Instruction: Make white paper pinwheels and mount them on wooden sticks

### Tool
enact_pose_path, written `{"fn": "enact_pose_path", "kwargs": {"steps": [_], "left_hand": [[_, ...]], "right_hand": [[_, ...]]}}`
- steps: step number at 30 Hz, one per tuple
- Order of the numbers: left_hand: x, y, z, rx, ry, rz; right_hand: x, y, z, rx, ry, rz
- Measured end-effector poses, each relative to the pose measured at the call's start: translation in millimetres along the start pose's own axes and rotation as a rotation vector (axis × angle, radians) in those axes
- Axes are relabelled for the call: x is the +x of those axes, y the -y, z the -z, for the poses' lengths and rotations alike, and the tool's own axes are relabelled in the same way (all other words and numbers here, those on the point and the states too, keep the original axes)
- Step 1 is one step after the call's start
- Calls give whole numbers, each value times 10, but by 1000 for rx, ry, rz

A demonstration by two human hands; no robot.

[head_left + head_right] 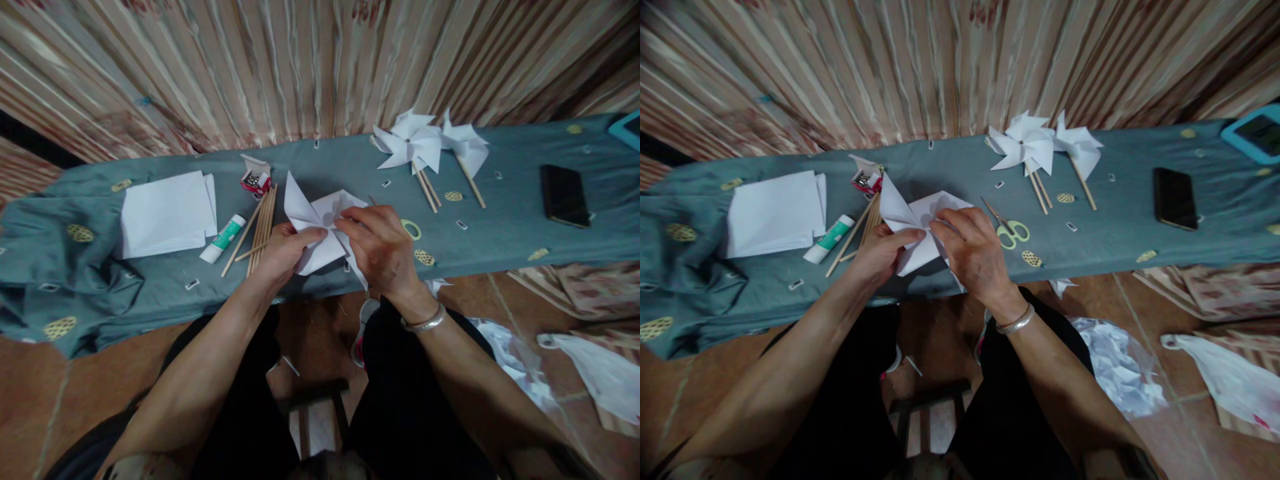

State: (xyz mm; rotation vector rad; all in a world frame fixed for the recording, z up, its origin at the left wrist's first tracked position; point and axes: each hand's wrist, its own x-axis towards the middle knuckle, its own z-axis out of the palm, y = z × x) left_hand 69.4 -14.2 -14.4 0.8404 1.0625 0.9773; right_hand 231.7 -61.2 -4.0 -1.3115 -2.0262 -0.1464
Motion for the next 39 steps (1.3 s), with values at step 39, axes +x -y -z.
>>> {"fn": "enact_pose_path", "kwargs": {"steps": [39], "left_hand": [[-8,11,26,-63,35,47]], "right_hand": [[-53,0,-34,-25,66,68]]}}
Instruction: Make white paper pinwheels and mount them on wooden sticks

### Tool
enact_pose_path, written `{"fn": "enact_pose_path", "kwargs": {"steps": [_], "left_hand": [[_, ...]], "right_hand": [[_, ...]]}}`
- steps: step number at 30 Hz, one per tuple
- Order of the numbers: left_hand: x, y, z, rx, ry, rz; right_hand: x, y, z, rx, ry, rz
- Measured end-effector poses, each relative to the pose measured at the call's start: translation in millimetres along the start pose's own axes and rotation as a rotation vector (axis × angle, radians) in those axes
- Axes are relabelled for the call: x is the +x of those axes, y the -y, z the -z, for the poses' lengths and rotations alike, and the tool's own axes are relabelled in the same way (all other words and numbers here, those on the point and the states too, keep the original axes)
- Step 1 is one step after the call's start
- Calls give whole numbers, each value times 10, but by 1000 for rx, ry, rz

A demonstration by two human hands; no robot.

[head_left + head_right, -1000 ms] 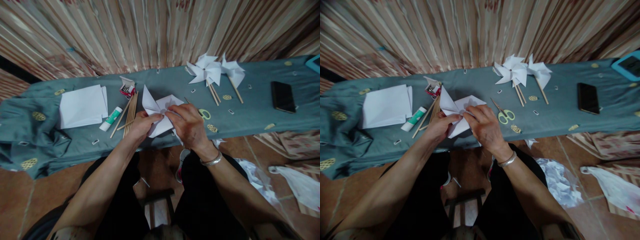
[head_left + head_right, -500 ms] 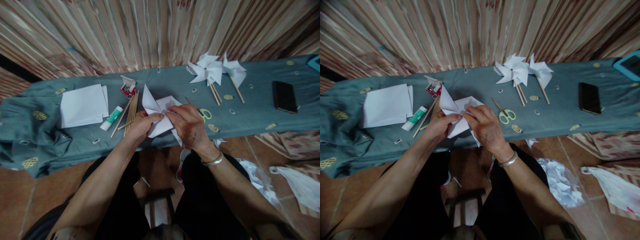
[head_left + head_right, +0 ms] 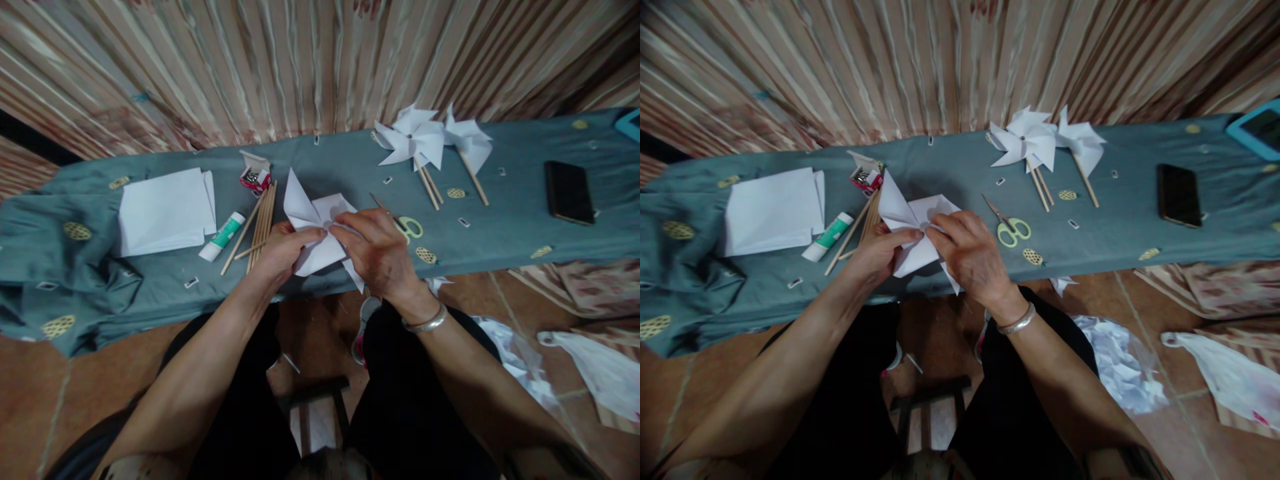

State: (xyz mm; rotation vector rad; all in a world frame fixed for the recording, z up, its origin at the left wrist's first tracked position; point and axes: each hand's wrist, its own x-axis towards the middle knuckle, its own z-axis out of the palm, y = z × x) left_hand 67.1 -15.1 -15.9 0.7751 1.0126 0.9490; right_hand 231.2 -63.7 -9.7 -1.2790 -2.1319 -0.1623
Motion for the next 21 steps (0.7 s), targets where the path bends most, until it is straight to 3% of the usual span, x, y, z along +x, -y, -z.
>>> {"fn": "enact_pose_path", "kwargs": {"steps": [7,15,21], "left_hand": [[-1,5,4,2,48,-30],[-6,-7,-19,30,-12,-35],[64,0,12,49,-48,-155]], "right_hand": [[2,4,0,4,7,13],[-5,8,-23,-2,-4,9],[38,-33,102,38,-68,-82]]}}
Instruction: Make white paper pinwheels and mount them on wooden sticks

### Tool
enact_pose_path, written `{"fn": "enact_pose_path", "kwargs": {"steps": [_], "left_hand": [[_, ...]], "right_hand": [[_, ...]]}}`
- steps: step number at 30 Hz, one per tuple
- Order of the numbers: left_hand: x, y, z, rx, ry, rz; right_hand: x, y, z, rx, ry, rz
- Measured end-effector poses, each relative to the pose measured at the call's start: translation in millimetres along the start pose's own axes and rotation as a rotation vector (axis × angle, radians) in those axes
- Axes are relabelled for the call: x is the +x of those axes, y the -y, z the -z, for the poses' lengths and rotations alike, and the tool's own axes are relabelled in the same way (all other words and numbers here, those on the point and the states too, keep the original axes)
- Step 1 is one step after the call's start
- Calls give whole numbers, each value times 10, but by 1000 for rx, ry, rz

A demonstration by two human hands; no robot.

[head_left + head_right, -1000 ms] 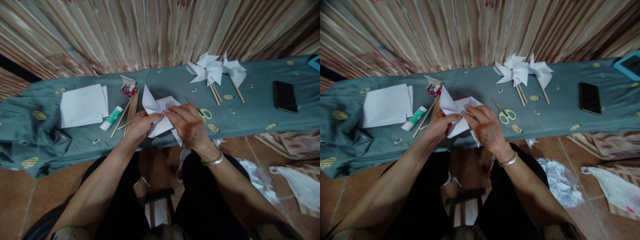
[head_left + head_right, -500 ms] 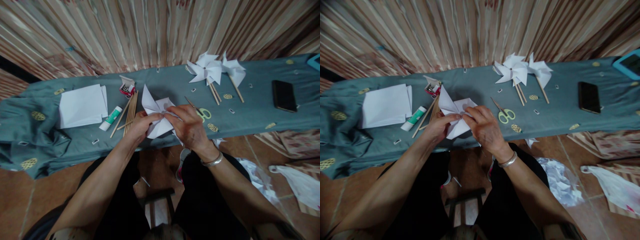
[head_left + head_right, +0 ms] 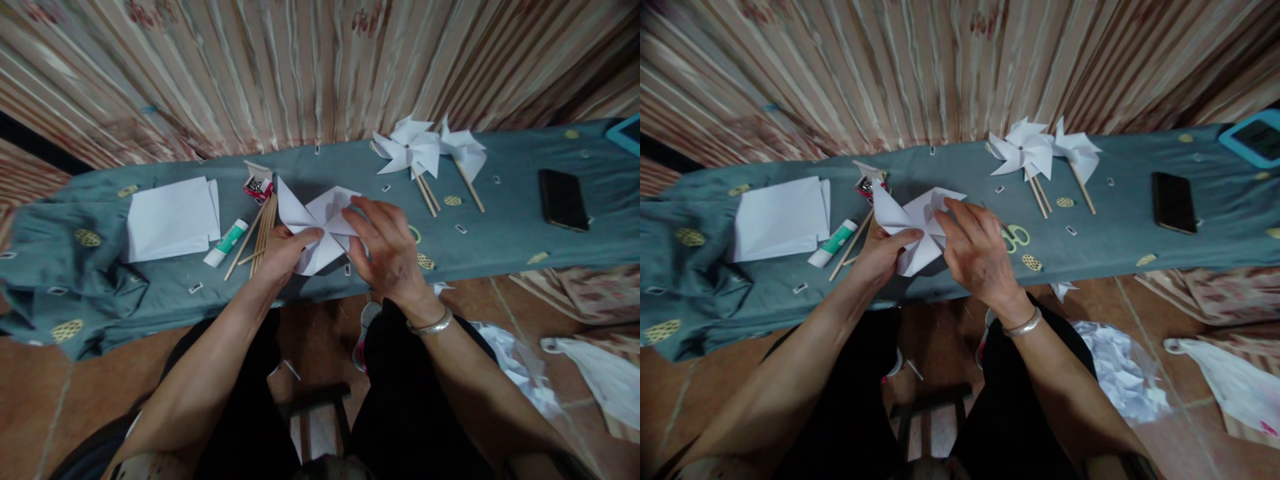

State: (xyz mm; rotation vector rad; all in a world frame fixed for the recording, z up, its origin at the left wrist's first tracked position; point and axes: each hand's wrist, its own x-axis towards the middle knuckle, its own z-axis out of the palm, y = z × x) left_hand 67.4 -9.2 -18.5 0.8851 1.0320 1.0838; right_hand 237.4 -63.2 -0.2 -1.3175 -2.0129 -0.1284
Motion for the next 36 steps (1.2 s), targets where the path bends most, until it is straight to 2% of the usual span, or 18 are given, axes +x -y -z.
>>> {"fn": "enact_pose_path", "kwargs": {"steps": [4,9,12,15,19,24,31,36], "left_hand": [[49,-13,-6,-6,-88,-65],[93,1,-13,-17,-83,-80],[80,1,-26,1,-62,-81],[34,-21,-48,29,-22,-86],[-30,-60,-72,75,13,-103],[-68,-81,-79,159,-2,-111],[-83,-85,-75,266,4,-135],[-94,-98,-95,309,-16,-140]], "right_hand": [[11,-114,34,183,-100,-175],[25,-273,-111,753,-154,-572],[80,-287,-174,1004,-73,-741],[136,-258,-185,1097,47,-843],[164,-228,-192,1148,109,-849],[182,-187,-195,1205,135,-846],[206,-105,-193,1259,126,-845],[196,-99,-222,1210,116,-832]]}}
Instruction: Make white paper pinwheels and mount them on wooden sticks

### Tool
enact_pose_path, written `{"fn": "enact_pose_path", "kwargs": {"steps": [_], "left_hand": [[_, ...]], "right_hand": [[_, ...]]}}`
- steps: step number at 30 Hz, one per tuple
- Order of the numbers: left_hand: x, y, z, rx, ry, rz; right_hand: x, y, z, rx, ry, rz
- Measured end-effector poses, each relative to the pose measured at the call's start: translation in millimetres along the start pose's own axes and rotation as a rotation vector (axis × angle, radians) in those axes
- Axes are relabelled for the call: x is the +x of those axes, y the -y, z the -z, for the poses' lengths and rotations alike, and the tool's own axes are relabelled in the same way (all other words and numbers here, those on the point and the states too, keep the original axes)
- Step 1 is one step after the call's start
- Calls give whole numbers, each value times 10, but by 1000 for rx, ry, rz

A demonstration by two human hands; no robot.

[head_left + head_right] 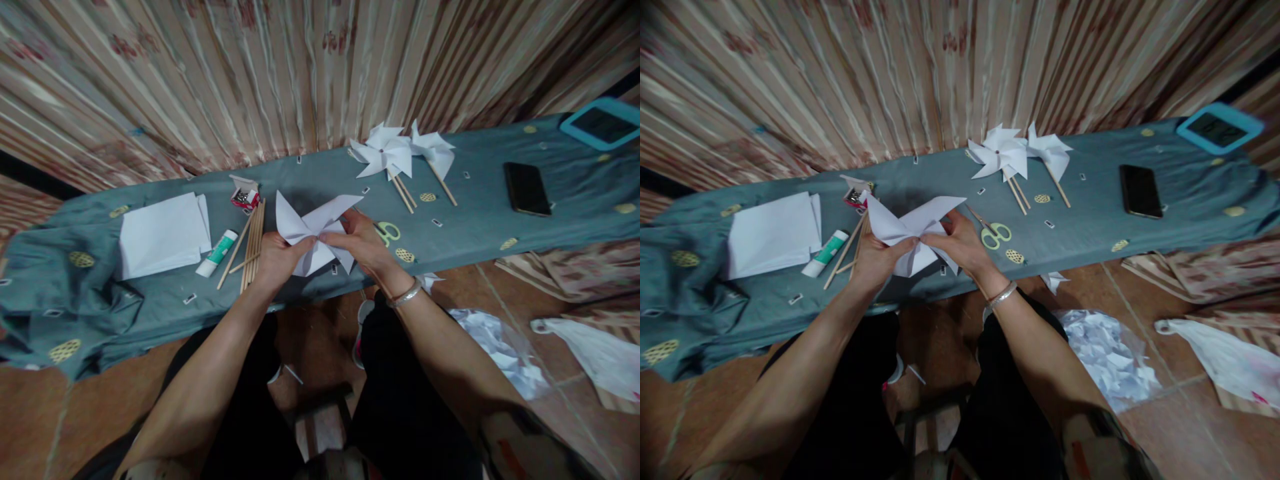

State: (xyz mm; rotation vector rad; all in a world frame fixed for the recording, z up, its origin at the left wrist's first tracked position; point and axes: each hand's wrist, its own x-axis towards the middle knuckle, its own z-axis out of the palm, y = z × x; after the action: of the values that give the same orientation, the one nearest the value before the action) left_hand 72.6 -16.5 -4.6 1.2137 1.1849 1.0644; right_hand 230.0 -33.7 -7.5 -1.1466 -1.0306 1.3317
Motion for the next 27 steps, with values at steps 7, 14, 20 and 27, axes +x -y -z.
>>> {"fn": "enact_pose_path", "kwargs": {"steps": [7,14,20,27], "left_hand": [[8,-11,0,67,-32,12],[37,61,13,29,-5,-18],[39,67,12,25,-9,-2],[27,52,-4,20,-33,-1]], "right_hand": [[10,-45,-17,-102,-38,54],[10,-65,-31,-110,-68,85],[16,-66,-34,-166,-70,111],[16,-53,-41,-237,-77,142]]}}
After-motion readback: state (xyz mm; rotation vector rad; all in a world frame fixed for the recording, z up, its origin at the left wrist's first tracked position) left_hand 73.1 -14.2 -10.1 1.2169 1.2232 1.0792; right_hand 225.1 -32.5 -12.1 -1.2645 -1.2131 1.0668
